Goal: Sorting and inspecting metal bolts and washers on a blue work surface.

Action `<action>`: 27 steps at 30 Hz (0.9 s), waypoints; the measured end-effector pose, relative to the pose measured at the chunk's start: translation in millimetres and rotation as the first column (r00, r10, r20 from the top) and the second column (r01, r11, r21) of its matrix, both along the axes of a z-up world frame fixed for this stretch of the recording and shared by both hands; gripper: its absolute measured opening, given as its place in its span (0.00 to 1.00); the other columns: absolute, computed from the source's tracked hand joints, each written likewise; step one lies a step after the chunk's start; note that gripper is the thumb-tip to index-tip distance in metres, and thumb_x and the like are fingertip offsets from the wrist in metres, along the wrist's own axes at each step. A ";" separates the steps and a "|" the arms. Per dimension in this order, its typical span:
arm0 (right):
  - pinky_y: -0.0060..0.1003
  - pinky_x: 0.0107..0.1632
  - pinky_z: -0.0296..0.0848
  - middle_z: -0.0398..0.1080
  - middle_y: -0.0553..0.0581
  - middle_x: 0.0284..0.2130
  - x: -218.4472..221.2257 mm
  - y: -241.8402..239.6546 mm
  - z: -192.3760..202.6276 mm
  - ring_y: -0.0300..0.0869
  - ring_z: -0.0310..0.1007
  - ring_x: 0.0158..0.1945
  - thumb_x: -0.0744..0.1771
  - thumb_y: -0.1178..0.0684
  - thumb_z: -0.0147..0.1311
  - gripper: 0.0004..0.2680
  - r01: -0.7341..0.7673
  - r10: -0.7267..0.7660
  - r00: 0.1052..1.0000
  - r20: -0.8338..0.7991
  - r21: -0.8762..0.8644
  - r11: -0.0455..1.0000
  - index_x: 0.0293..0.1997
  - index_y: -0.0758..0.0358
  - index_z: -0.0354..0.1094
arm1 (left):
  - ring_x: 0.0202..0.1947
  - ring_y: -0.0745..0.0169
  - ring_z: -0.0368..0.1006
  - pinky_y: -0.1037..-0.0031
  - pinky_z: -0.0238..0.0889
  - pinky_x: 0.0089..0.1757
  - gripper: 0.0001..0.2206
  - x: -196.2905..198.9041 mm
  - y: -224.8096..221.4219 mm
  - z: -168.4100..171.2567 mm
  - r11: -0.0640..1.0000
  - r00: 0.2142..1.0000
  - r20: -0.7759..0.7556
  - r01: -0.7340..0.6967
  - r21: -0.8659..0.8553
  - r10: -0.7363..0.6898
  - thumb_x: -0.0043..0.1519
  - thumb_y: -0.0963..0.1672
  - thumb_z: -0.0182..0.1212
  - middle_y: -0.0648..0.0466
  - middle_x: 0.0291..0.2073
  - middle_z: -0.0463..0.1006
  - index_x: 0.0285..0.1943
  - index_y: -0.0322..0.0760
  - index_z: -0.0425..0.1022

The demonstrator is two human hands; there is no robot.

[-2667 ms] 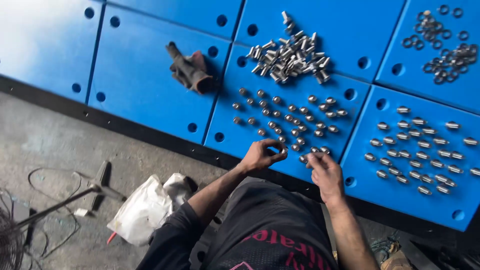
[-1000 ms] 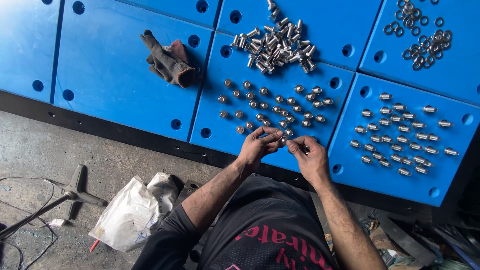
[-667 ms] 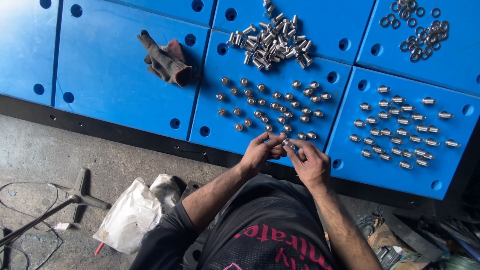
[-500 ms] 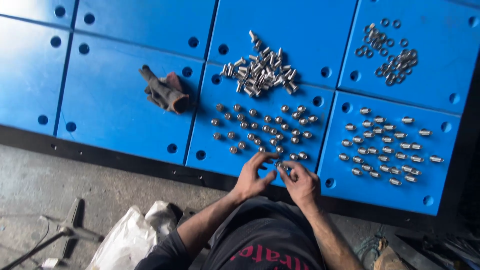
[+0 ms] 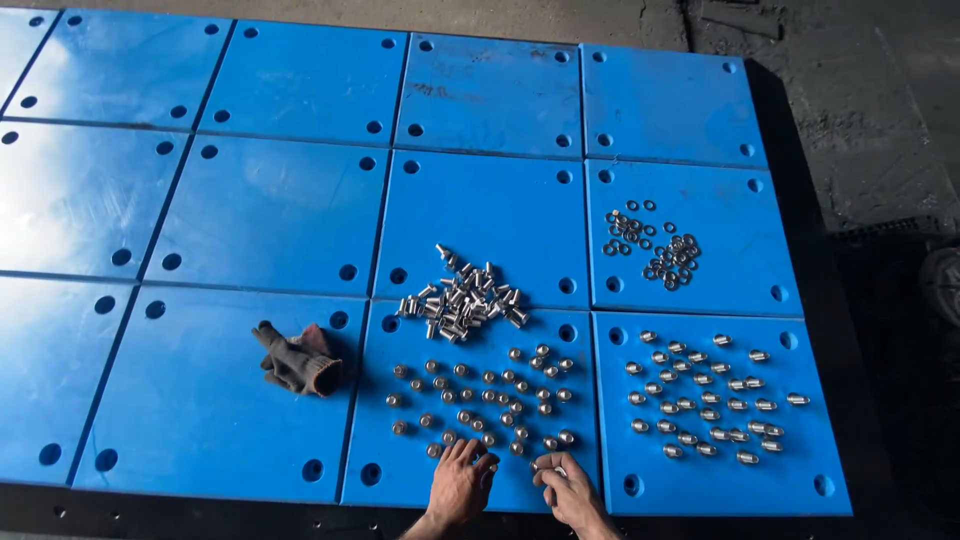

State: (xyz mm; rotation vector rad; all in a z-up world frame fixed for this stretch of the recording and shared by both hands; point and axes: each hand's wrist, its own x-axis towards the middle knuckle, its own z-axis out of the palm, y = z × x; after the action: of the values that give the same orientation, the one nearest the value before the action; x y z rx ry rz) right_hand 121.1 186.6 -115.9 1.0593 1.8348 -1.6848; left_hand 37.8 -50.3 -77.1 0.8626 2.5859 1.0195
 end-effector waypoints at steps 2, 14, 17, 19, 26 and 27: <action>0.27 0.18 0.56 0.75 0.64 0.40 1.1 5.6 -1.1 0.35 0.66 0.25 0.68 0.58 0.49 0.09 0.045 -0.044 0.999 0.009 -0.118 0.992 0.53 0.65 0.69 | 0.47 0.51 0.70 0.59 0.63 0.48 0.06 -2.8 -1.1 -18.1 0.999 0.999 -0.034 0.030 -0.043 -0.032 0.61 0.43 0.63 0.52 0.45 0.75 0.45 0.42 0.80; 0.26 0.14 0.51 0.82 0.66 0.32 -24.6 3.1 67.0 0.33 0.64 0.15 0.72 0.45 0.45 0.12 -0.041 0.056 0.996 0.065 -0.207 0.977 0.45 0.66 0.68 | 0.44 0.50 0.72 0.60 0.64 0.44 0.11 -113.5 9.1 36.7 0.984 0.979 -0.101 -0.173 0.050 0.177 0.56 0.48 0.70 0.50 0.40 0.77 0.42 0.41 0.79; 0.25 0.15 0.52 0.79 0.63 0.29 -29.0 -2.3 74.1 0.30 0.59 0.14 0.73 0.42 0.45 0.15 -0.123 0.135 0.987 0.087 -0.127 0.984 0.45 0.66 0.72 | 0.48 0.47 0.70 0.58 0.64 0.46 0.16 -181.0 11.8 11.0 0.935 0.919 -0.188 -0.353 0.003 0.348 0.57 0.48 0.69 0.47 0.47 0.75 0.51 0.39 0.77; 0.24 0.15 0.52 0.76 0.62 0.29 -26.9 -5.1 77.7 0.29 0.57 0.15 0.73 0.41 0.44 0.17 -0.129 0.138 0.985 0.104 -0.095 0.987 0.46 0.67 0.74 | 0.53 0.42 0.67 0.55 0.64 0.48 0.23 -205.4 13.8 7.3 0.897 0.871 -0.264 -0.440 -0.047 0.414 0.55 0.48 0.70 0.43 0.54 0.71 0.58 0.37 0.75; 0.26 0.19 0.62 0.83 0.56 0.37 -31.3 -2.2 83.0 0.29 0.59 0.16 0.70 0.49 0.49 0.11 -0.188 0.190 0.982 0.021 -0.075 0.979 0.54 0.63 0.69 | 0.58 0.40 0.66 0.55 0.65 0.55 0.19 -229.7 16.6 -23.3 0.916 0.929 -0.196 -0.351 -0.195 0.315 0.59 0.45 0.64 0.49 0.57 0.71 0.60 0.45 0.76; 0.26 0.18 0.60 0.85 0.59 0.37 -31.4 -2.8 79.7 0.30 0.56 0.15 0.70 0.49 0.49 0.11 -0.198 0.198 0.980 -0.001 -0.058 0.978 0.52 0.64 0.70 | 0.58 0.47 0.69 0.60 0.69 0.55 0.18 -229.8 13.8 -32.6 0.920 0.942 -0.132 -0.330 -0.212 0.308 0.63 0.41 0.59 0.49 0.59 0.70 0.63 0.44 0.76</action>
State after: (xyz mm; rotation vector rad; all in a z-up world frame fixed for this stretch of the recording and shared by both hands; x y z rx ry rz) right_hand 89.7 183.8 -36.2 0.8260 1.8112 -1.6059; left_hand -192.1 -36.5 -109.7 0.4498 2.9204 0.7385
